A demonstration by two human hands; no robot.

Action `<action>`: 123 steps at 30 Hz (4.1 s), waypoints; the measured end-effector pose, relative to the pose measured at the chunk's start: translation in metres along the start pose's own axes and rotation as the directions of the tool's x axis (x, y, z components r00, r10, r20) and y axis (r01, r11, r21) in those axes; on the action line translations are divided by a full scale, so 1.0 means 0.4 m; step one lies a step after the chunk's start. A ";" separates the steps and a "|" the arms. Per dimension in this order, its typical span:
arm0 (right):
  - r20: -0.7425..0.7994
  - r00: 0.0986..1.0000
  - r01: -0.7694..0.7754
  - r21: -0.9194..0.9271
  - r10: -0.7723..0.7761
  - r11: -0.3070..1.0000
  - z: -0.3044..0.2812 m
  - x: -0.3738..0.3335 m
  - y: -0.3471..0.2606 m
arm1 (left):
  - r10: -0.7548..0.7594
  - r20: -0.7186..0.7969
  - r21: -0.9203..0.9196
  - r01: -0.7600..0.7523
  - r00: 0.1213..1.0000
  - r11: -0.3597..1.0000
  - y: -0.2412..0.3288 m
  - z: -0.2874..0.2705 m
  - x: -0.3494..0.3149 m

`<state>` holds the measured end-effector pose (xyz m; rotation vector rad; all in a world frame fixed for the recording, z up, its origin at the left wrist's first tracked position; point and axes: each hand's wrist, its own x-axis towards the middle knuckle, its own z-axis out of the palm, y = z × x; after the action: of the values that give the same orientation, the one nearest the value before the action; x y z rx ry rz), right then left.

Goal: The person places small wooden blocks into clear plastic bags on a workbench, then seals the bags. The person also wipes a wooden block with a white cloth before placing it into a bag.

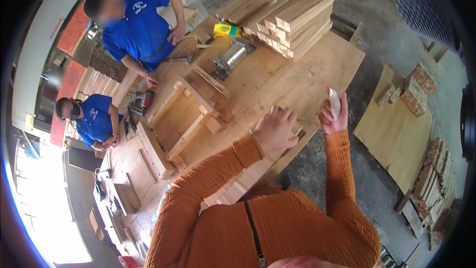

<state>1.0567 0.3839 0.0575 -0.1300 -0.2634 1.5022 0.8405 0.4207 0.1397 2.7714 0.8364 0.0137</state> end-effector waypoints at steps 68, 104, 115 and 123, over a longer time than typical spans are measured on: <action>0.729 0.578 0.643 -0.683 0.366 0.345 0.810 0.070 0.192 | -0.197 -0.837 -0.239 -0.017 0.510 0.971 0.002 -0.097 -0.505; 0.431 0.850 -0.150 -0.356 0.304 0.922 0.616 -0.014 0.510 | -0.568 -0.819 -0.341 -0.862 0.078 0.375 -0.111 -0.354 -0.681; 0.612 0.784 0.257 -0.468 0.101 0.846 0.648 -0.024 0.532 | -0.713 -0.687 -0.402 -0.746 -0.139 0.532 -0.115 -0.313 -0.698; 0.691 0.716 0.409 -0.527 0.096 0.745 0.597 -0.015 0.524 | -0.685 -0.729 -0.378 -0.828 -0.010 0.415 -0.120 -0.307 -0.708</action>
<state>0.7937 0.3738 0.2354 -0.0929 -1.3949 1.1484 0.5681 0.3332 0.2648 0.9966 0.3632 2.1542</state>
